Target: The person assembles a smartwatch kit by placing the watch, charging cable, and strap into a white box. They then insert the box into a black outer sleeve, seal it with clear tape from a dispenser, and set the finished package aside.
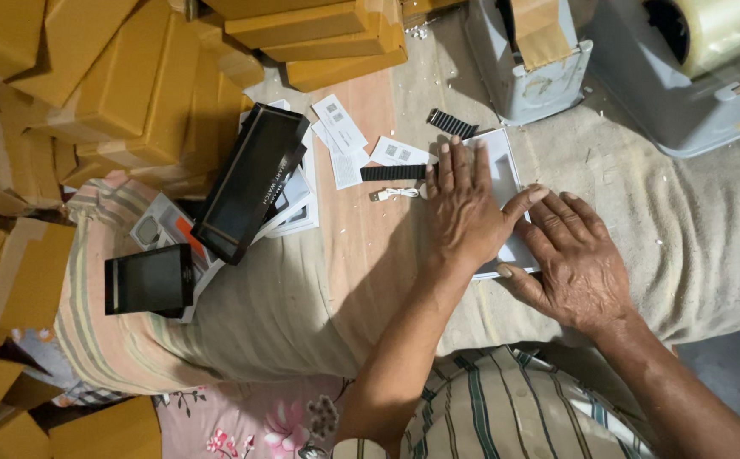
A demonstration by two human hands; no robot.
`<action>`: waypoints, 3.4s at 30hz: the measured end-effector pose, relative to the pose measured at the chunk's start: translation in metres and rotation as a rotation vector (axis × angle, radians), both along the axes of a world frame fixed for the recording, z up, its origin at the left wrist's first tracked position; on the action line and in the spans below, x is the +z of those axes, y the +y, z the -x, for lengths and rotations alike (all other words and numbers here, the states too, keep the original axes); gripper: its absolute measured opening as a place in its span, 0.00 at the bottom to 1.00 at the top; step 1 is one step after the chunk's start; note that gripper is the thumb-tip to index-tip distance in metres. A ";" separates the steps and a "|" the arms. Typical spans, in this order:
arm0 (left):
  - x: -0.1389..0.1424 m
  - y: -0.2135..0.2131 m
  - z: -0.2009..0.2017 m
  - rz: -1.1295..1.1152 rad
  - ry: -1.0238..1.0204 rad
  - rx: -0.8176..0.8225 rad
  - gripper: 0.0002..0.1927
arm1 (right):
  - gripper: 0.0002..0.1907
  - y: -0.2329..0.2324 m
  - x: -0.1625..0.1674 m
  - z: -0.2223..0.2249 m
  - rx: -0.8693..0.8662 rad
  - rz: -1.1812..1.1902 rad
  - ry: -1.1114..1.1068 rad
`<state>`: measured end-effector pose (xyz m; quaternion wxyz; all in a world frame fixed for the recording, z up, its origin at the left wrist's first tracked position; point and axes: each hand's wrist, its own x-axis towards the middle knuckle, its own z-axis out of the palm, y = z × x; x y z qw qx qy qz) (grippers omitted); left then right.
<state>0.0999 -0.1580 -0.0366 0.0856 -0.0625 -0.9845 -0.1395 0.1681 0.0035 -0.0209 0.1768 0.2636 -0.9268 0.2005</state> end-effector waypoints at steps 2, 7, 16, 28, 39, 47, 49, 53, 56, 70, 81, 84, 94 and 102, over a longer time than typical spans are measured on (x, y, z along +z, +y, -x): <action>-0.002 0.002 0.001 -0.019 0.002 -0.006 0.59 | 0.37 0.000 -0.001 0.000 -0.002 -0.011 -0.003; -0.007 0.004 -0.002 0.005 0.028 -0.021 0.59 | 0.38 0.000 0.000 0.001 0.013 0.009 0.001; 0.003 -0.004 -0.026 -0.083 0.036 -0.094 0.49 | 0.41 -0.001 0.002 0.004 0.018 -0.002 -0.008; 0.003 -0.003 -0.012 -0.026 0.056 -0.055 0.46 | 0.43 -0.003 0.006 0.002 0.006 -0.001 -0.015; 0.004 -0.005 -0.053 -0.127 0.017 -0.109 0.48 | 0.40 0.000 0.003 0.002 0.028 0.075 -0.010; 0.005 -0.013 -0.042 -0.165 0.034 -0.140 0.53 | 0.39 -0.002 0.005 0.003 0.032 0.033 -0.009; 0.004 -0.012 -0.039 -0.149 0.022 -0.140 0.53 | 0.39 -0.002 0.006 0.002 0.019 0.014 -0.009; 0.009 -0.011 -0.038 -0.156 0.040 -0.140 0.52 | 0.38 -0.002 0.007 0.002 0.005 -0.001 -0.002; 0.019 -0.014 -0.039 -0.198 -0.059 -0.113 0.47 | 0.40 -0.003 0.006 0.002 -0.005 -0.036 -0.002; -0.002 -0.010 0.015 -0.034 0.060 -0.070 0.59 | 0.38 -0.003 0.008 0.002 0.018 0.038 0.010; -0.006 -0.009 0.016 -0.004 0.031 -0.041 0.59 | 0.36 -0.006 0.013 -0.001 0.019 0.038 0.025; -0.008 -0.007 0.017 0.013 0.065 -0.024 0.58 | 0.36 -0.006 0.014 -0.003 0.016 0.041 0.026; -0.010 -0.011 0.020 -0.010 0.064 -0.033 0.56 | 0.34 -0.008 0.011 -0.004 0.000 0.019 0.029; 0.009 -0.073 0.013 -0.414 0.375 -0.146 0.27 | 0.41 -0.001 0.000 -0.009 0.023 0.156 0.034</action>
